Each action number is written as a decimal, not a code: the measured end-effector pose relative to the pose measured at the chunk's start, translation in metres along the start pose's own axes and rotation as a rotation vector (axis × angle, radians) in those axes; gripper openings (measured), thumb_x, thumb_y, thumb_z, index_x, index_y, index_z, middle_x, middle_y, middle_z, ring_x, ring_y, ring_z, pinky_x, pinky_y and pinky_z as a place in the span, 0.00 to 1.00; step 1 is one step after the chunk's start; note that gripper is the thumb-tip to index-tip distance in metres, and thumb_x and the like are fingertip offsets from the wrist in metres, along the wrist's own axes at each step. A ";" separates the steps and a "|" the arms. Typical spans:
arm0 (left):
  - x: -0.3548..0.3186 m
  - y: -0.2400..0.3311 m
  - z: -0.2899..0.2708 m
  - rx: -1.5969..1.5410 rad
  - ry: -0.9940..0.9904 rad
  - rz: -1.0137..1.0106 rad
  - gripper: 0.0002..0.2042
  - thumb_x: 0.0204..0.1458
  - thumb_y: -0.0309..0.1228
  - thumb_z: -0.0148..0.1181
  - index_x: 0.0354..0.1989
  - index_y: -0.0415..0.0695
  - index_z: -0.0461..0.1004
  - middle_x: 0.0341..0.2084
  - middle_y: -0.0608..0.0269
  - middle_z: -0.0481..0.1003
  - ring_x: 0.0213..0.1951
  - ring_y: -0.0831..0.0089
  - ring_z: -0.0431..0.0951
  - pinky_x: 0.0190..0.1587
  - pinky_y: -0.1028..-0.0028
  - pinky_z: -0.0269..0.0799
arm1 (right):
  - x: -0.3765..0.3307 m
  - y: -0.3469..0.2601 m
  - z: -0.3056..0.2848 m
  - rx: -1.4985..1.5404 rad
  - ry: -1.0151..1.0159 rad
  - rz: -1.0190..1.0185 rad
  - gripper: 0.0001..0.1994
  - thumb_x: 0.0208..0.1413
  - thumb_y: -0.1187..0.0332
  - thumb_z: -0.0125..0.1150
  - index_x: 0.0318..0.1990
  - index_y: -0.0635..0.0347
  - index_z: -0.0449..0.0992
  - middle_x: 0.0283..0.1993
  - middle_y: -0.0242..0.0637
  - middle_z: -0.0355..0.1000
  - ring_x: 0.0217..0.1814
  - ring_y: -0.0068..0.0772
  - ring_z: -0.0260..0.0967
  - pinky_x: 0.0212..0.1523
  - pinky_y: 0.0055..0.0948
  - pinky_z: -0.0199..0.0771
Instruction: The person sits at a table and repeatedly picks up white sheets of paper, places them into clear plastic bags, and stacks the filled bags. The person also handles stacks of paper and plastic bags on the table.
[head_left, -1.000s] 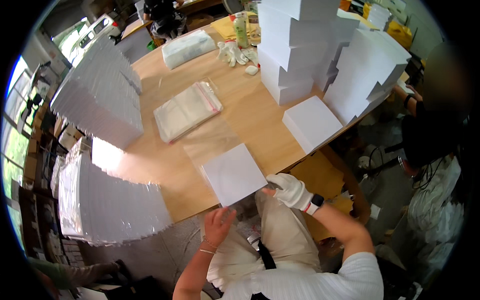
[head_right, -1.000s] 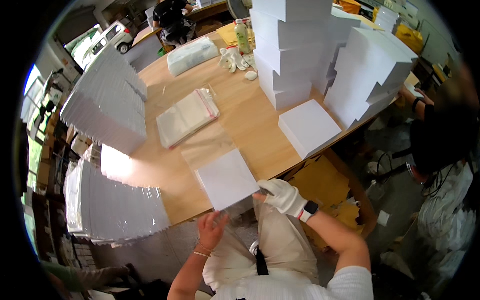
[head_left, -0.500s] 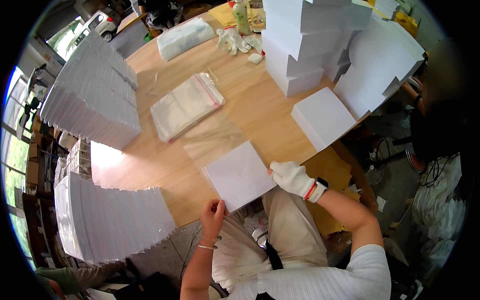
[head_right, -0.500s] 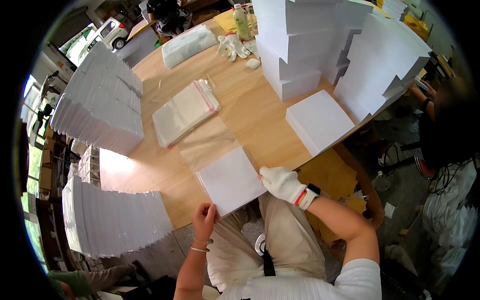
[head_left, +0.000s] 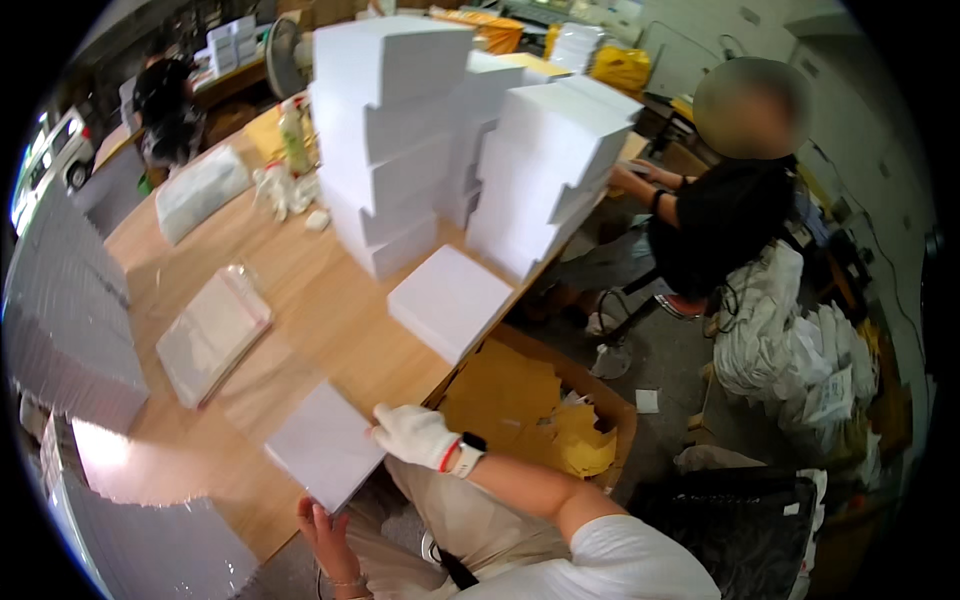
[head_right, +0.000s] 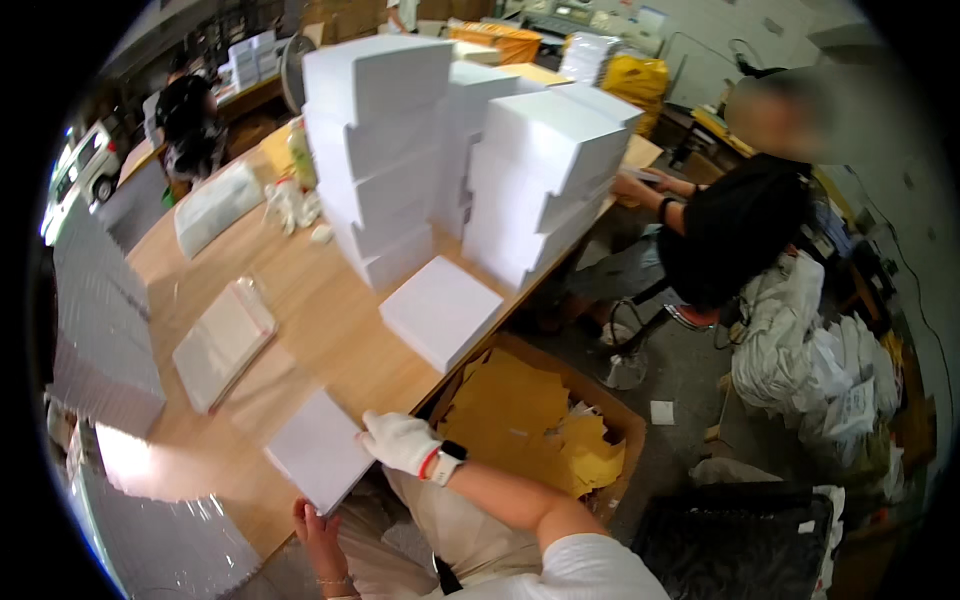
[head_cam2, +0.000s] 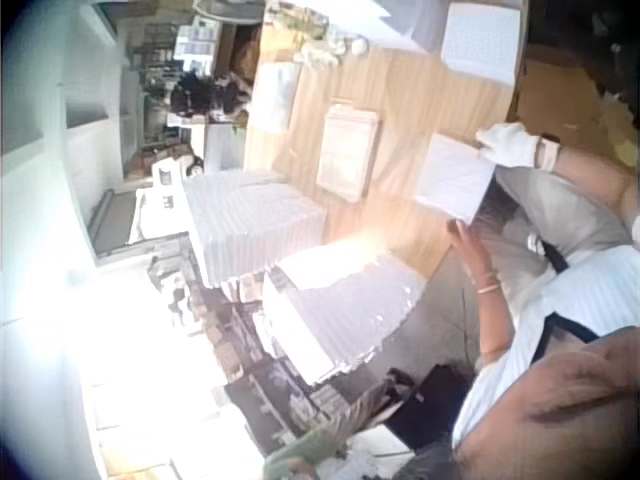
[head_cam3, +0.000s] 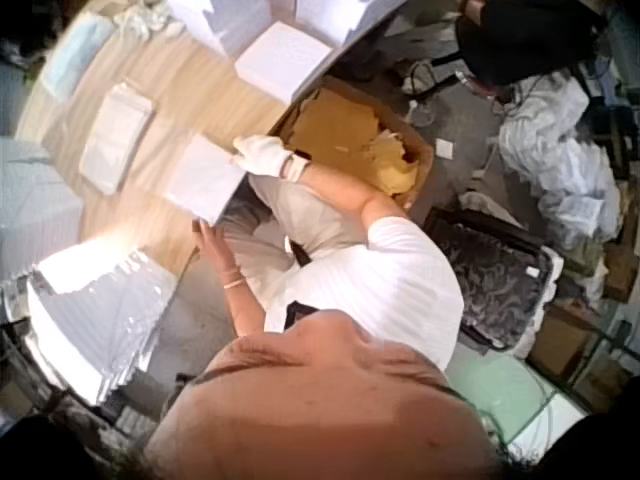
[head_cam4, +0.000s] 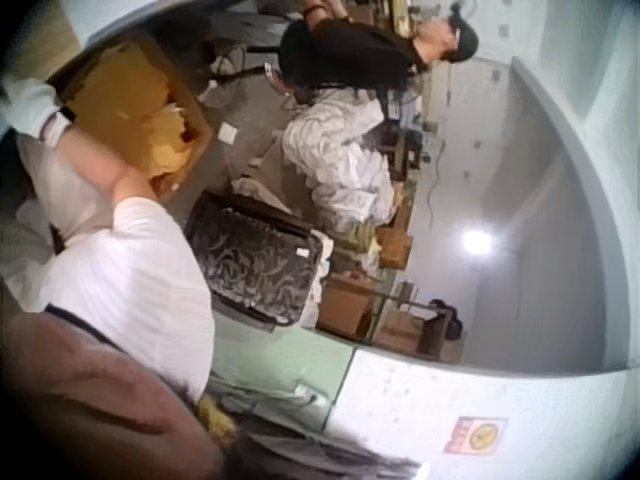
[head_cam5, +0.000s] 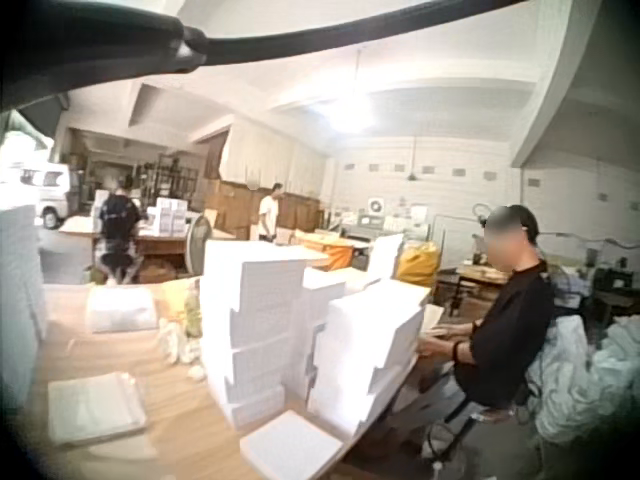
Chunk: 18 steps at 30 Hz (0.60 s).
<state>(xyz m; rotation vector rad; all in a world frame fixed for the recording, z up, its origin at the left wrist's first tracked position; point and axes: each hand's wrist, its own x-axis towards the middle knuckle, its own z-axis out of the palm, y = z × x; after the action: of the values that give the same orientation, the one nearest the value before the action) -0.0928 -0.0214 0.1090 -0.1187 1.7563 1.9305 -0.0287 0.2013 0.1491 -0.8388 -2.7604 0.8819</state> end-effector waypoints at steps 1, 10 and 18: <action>0.004 0.004 0.007 -0.004 0.002 0.007 0.21 0.56 0.36 0.46 0.57 0.46 0.55 0.48 0.69 0.62 0.42 0.79 0.64 0.42 0.79 0.62 | 0.002 0.007 0.000 0.064 -0.022 0.058 0.16 0.52 0.54 0.48 0.33 0.60 0.67 0.30 0.48 0.71 0.32 0.50 0.70 0.32 0.43 0.68; -0.025 0.086 -0.015 0.219 -0.251 0.244 0.22 0.51 0.35 0.56 0.52 0.40 0.58 0.37 0.64 0.65 0.38 0.76 0.67 0.39 0.74 0.67 | -0.015 0.024 0.053 1.024 -0.116 -0.258 0.21 0.54 0.70 0.51 0.56 0.64 0.62 0.50 0.40 0.68 0.49 0.28 0.65 0.50 0.26 0.65; -0.168 0.286 -0.115 0.650 0.056 1.115 0.21 0.45 0.27 0.60 0.49 0.35 0.65 0.28 0.59 0.70 0.32 0.76 0.72 0.28 0.78 0.72 | -0.036 -0.208 -0.045 1.209 -0.158 -0.746 0.21 0.50 0.81 0.42 0.54 0.65 0.64 0.35 0.27 0.63 0.33 0.15 0.56 0.35 0.16 0.60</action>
<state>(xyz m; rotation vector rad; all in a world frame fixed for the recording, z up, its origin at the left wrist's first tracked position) -0.1031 -0.1891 0.4169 1.2777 2.6906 1.7888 -0.0837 0.0638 0.3059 0.4352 -1.7217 1.9906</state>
